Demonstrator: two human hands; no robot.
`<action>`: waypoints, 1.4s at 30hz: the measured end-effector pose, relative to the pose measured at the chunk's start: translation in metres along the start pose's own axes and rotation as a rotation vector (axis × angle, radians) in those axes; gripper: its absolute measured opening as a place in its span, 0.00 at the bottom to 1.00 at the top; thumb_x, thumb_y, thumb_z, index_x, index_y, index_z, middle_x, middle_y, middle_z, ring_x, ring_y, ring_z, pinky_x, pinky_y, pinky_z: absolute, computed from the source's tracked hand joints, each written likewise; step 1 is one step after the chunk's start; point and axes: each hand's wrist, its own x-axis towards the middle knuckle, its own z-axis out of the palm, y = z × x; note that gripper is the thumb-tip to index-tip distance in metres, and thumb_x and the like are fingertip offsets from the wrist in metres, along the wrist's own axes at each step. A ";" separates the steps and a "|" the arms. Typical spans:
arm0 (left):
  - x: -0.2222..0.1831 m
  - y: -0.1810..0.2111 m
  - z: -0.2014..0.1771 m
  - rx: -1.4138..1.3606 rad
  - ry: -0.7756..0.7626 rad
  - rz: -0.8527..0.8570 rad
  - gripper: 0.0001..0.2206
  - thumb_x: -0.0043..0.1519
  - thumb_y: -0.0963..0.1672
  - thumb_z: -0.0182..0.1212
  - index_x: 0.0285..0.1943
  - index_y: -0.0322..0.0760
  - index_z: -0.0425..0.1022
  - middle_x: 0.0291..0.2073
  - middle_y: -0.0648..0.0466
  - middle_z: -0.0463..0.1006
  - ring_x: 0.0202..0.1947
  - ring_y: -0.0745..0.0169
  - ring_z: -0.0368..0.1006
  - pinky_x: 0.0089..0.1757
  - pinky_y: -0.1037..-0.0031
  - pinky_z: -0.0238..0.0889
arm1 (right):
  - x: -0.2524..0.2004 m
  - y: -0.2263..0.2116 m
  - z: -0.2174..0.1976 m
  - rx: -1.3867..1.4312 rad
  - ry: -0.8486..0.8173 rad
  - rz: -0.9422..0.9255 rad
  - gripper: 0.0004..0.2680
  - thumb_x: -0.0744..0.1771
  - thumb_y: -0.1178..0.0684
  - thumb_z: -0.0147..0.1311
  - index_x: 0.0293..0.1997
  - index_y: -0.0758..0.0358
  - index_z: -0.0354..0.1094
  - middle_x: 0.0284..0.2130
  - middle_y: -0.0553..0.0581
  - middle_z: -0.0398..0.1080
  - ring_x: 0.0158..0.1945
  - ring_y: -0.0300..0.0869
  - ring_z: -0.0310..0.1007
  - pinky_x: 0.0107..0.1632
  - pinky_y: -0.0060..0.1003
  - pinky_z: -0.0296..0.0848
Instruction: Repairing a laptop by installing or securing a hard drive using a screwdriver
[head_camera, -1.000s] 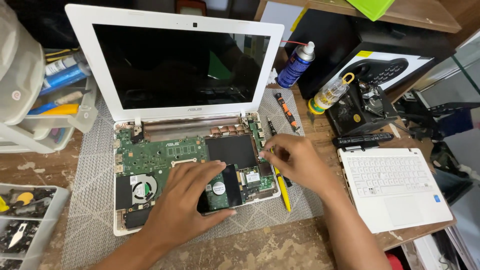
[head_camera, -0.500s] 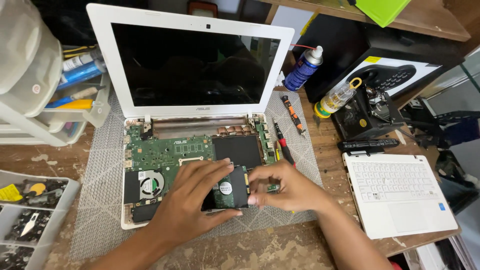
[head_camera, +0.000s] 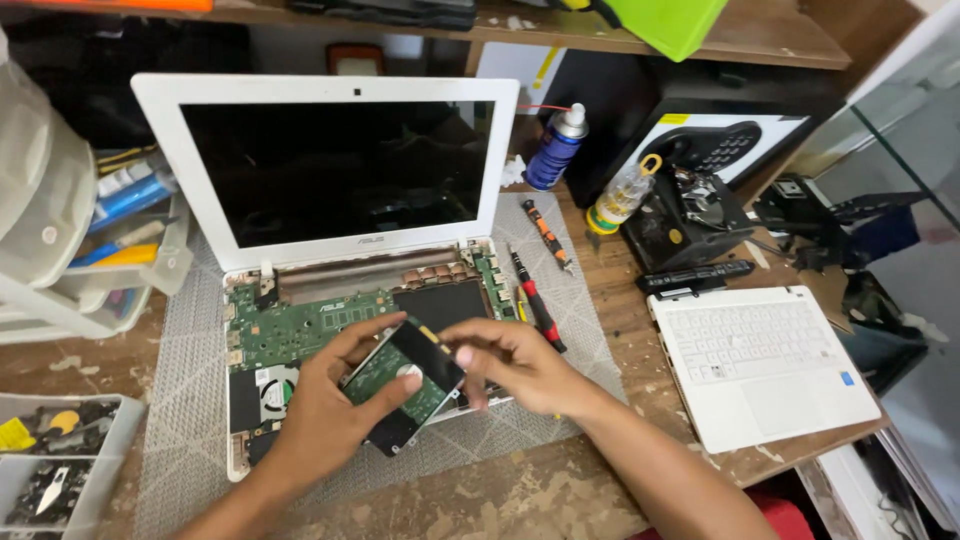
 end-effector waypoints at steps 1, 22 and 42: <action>0.000 0.008 0.001 0.004 -0.007 0.007 0.30 0.48 0.50 0.72 0.63 0.53 0.72 0.64 0.50 0.78 0.61 0.53 0.75 0.59 0.49 0.65 | 0.002 -0.003 -0.007 -0.003 0.008 -0.006 0.11 0.73 0.56 0.44 0.61 0.70 0.63 0.25 0.56 0.73 0.24 0.37 0.77 0.29 0.26 0.81; 0.000 0.040 0.003 -0.875 0.118 -0.604 0.39 0.60 0.45 0.50 0.80 0.57 0.32 0.62 0.34 0.74 0.45 0.35 0.77 0.56 0.42 0.67 | -0.001 -0.038 -0.044 -0.726 0.463 0.394 0.07 0.71 0.53 0.42 0.53 0.62 0.59 0.31 0.55 0.70 0.19 0.40 0.73 0.26 0.36 0.75; -0.004 0.032 0.002 -1.019 0.014 -0.396 0.20 0.48 0.36 0.65 0.51 0.18 0.74 0.31 0.24 0.77 0.31 0.21 0.79 0.32 0.36 0.75 | -0.003 -0.036 -0.044 -0.408 0.106 0.004 0.06 0.64 0.62 0.57 0.41 0.71 0.78 0.17 0.60 0.69 0.14 0.38 0.57 0.19 0.30 0.54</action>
